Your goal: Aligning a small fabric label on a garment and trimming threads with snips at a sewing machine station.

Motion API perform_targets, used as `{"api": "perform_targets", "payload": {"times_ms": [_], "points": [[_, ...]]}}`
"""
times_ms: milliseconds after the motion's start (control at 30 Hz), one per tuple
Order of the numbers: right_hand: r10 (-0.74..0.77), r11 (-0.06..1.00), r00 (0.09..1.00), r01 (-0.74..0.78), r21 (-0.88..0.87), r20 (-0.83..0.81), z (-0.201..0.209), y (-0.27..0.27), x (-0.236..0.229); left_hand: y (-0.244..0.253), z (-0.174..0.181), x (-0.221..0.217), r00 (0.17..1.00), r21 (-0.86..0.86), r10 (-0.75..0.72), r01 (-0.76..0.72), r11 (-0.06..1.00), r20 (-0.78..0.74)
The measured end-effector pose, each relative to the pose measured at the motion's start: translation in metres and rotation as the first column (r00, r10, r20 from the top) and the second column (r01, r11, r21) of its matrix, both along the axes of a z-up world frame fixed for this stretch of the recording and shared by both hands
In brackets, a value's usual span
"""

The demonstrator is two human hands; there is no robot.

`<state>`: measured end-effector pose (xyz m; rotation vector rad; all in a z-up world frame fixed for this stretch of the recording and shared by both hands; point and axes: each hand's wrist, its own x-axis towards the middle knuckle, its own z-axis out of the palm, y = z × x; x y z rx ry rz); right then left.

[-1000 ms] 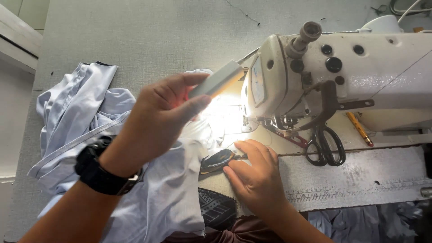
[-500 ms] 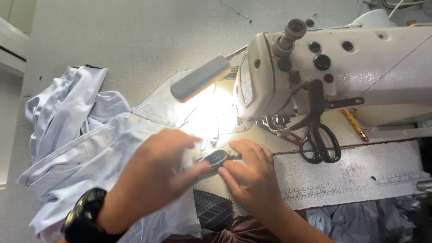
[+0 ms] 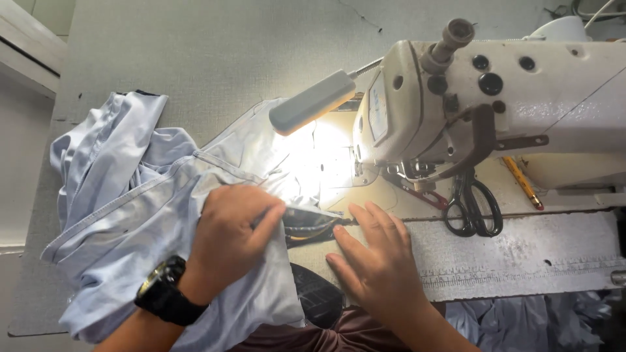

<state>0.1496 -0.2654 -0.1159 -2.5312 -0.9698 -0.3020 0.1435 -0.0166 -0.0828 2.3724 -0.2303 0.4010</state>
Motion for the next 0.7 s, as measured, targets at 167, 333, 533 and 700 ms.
{"api": "perform_targets", "payload": {"times_ms": [167, 333, 533, 700], "points": [[0.035, 0.998, 0.999, -0.036, -0.048, -0.015, 0.001, -0.003, 0.007, -0.008, -0.004, 0.037, 0.996, 0.112, 0.046, -0.054, 0.992, 0.074], [0.096, 0.993, 0.994, -0.1, -0.066, -0.057, 0.002, -0.01, 0.02, -0.006, -0.051, 0.079, 0.994, 0.47, 0.038, -0.081, 0.879, 0.102], [0.147, 0.986, 0.983, -0.155, -0.065, -0.113, 0.005, -0.012, 0.031, 0.006, -0.053, 0.092, 0.954, 0.619, -0.048, -0.153, 0.77, 0.295], [0.162, 0.983, 0.983, -0.169, -0.071, -0.088, 0.007, -0.011, 0.041, -0.005, -0.001, 0.046, 0.997, 0.566, -0.033, -0.011, 0.825, 0.067]]}}
